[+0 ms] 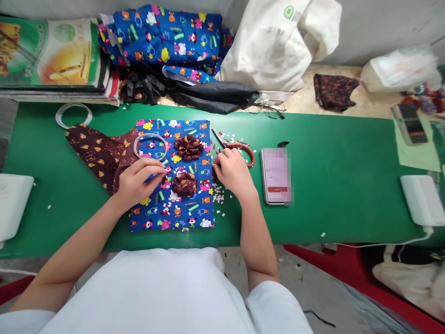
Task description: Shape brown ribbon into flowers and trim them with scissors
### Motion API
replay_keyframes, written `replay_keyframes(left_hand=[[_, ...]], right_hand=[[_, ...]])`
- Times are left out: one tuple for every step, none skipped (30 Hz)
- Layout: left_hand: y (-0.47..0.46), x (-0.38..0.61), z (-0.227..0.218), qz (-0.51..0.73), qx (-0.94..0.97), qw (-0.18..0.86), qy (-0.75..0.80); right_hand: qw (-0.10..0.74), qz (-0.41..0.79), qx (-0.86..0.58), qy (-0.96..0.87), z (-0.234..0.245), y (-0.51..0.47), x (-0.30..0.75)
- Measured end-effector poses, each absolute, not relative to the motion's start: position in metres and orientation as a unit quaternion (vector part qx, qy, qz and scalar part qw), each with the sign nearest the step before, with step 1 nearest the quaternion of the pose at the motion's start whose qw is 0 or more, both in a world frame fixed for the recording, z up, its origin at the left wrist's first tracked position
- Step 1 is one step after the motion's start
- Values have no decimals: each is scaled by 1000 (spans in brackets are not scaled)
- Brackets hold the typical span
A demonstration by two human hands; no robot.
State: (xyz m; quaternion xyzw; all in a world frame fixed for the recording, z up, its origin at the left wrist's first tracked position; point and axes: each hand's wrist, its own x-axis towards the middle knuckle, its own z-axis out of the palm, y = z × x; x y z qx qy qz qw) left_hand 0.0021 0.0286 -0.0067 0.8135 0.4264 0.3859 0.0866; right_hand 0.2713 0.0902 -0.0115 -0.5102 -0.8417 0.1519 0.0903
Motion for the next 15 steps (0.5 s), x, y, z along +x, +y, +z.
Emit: replay_keyframes(left_hand=[[27, 4, -6, 398, 809, 97, 422], [26, 6, -5, 410, 801, 112, 421], [24, 8, -4, 420, 793, 129, 422], [22, 10, -3, 429, 784, 148, 424], [21, 13, -2, 436, 774, 170, 426], [19, 15, -1, 443, 763, 193, 430], [18, 18, 0, 450, 750, 216, 434], [16, 20, 1, 456, 736, 240, 439], [15, 22, 1, 461, 720, 263, 446], [13, 24, 1, 465, 704, 287, 453], [12, 25, 1, 467, 688, 311, 460], [10, 27, 1, 467, 671, 335, 468], [9, 28, 0, 466, 654, 360, 475], [8, 29, 0, 464, 636, 385, 481], [7, 29, -1, 461, 618, 410, 487]], right_hand=[[109, 164, -519, -832, -10, 91, 272], [138, 185, -531, -816, -8, 91, 271], [173, 215, -542, -793, -6, 90, 271], [212, 255, -551, -766, -3, 88, 269], [253, 302, -551, -736, -1, 86, 266], [287, 348, -543, -708, 1, 83, 261], [311, 388, -532, -685, 3, 78, 256], [329, 429, -517, -664, 5, 74, 250], [341, 469, -499, -644, 6, 68, 242], [349, 500, -482, -629, 6, 63, 235], [351, 524, -467, -620, 6, 57, 228], [350, 542, -456, -613, 5, 52, 222], [350, 556, -444, -609, 4, 47, 216], [349, 564, -434, -609, 3, 43, 212], [348, 569, -424, -613, 1, 40, 209]])
